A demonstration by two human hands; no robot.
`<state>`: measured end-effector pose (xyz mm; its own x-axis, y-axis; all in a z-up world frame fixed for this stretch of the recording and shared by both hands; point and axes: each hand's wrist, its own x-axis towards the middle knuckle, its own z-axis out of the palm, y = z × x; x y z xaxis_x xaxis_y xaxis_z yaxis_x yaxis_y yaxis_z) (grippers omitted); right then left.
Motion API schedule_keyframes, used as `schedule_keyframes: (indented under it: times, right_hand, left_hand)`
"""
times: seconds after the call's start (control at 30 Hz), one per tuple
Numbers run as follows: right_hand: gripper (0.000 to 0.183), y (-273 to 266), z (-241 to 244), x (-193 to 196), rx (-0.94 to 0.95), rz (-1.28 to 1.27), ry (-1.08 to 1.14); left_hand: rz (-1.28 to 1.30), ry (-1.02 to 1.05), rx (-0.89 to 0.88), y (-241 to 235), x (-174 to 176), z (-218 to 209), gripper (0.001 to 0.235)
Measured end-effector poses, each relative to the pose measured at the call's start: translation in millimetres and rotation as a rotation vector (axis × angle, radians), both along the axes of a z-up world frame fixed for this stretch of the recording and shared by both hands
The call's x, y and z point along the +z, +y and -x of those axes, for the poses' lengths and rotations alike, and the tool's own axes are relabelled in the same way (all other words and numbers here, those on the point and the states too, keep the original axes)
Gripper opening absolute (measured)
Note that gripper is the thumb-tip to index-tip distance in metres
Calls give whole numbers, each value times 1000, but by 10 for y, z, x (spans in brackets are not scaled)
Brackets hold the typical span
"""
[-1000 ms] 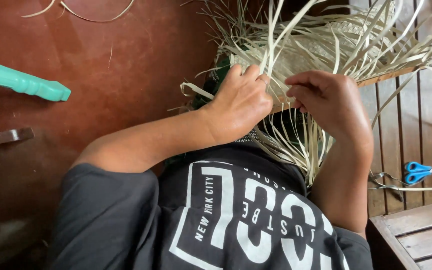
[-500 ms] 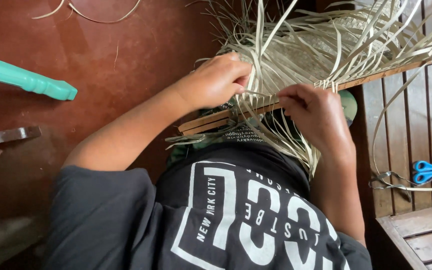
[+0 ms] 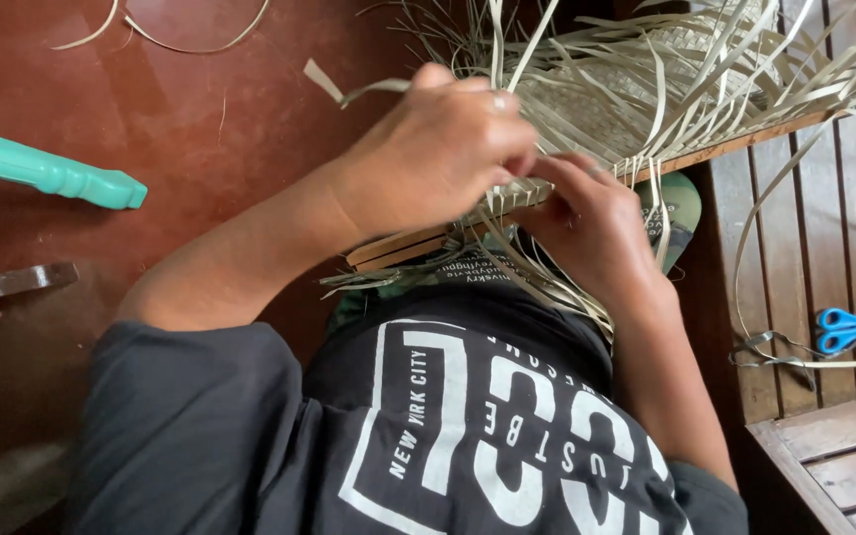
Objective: The person weaves a basket by hand, interlacing dried plant strips through a wooden frame. They repeatedly pull and tuck the strips to form a tight weave, occasionally adjusting the bundle of strips.
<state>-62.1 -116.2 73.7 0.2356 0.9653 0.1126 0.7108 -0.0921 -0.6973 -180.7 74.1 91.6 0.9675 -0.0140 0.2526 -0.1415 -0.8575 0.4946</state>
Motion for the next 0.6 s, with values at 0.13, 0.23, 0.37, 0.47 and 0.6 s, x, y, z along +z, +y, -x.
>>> schedule_keyframes:
  times: [0.13,0.23,0.37,0.47,0.6]
  right_hand:
    - [10,390,-295,-361,-115,227,-354]
    - [3,614,-554,-221,-226,377,-474]
    - [23,766,-469,192,99,483,-112]
    - [18,840,-332,68,273,646,-156]
    - [9,889,-374,14,85,619,-71]
  left_hand:
    - [-289,-371,152,-300,153,12,17]
    - [-363,-402,247,-257,54,50,14]
    - [-63,117,228,-33,-160,197,4]
    - [139,164,228,49,-288,308,14]
    - [163,211,201,80,-546,288,11]
